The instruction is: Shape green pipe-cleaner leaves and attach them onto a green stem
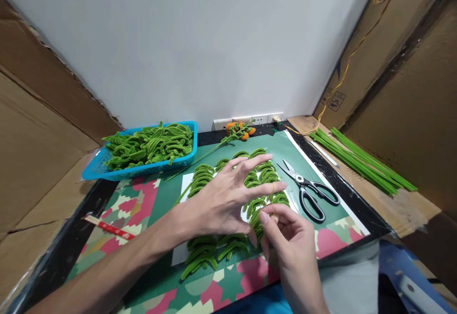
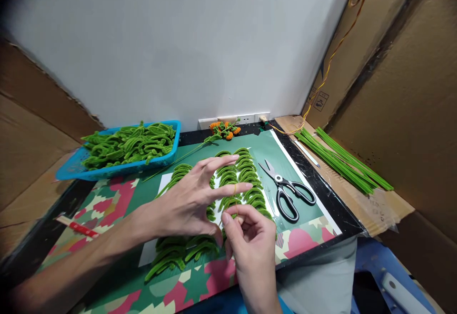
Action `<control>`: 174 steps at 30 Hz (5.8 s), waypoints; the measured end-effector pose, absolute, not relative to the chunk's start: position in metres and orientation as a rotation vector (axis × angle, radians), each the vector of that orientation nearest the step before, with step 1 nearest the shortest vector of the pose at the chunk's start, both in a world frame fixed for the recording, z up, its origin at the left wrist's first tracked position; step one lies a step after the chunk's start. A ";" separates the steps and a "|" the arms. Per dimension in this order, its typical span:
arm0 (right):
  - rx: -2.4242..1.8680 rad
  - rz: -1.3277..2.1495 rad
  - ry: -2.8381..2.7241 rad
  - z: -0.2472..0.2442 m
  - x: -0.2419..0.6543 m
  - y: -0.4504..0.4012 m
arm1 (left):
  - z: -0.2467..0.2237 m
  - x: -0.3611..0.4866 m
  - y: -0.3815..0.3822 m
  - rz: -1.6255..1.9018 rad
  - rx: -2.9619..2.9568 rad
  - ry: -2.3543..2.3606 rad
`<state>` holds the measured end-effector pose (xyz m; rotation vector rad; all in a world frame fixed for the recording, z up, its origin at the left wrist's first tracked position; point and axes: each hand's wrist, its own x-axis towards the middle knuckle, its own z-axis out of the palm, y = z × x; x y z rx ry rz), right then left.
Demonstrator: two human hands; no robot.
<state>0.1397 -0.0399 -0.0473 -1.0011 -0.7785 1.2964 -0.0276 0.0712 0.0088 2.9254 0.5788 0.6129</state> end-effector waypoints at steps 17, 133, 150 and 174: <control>-1.007 1.243 -0.792 -0.047 0.142 -0.042 | 0.005 -0.031 0.078 0.641 2.935 0.555; -0.942 1.269 -1.016 -0.036 0.144 -0.055 | 0.005 -0.036 0.088 0.861 3.282 0.757; -0.840 1.398 -0.938 -0.033 0.136 -0.058 | 0.007 -0.041 0.094 1.037 3.343 0.861; -0.935 1.299 -0.830 -0.050 0.137 -0.039 | -0.002 -0.035 0.092 0.956 3.365 0.823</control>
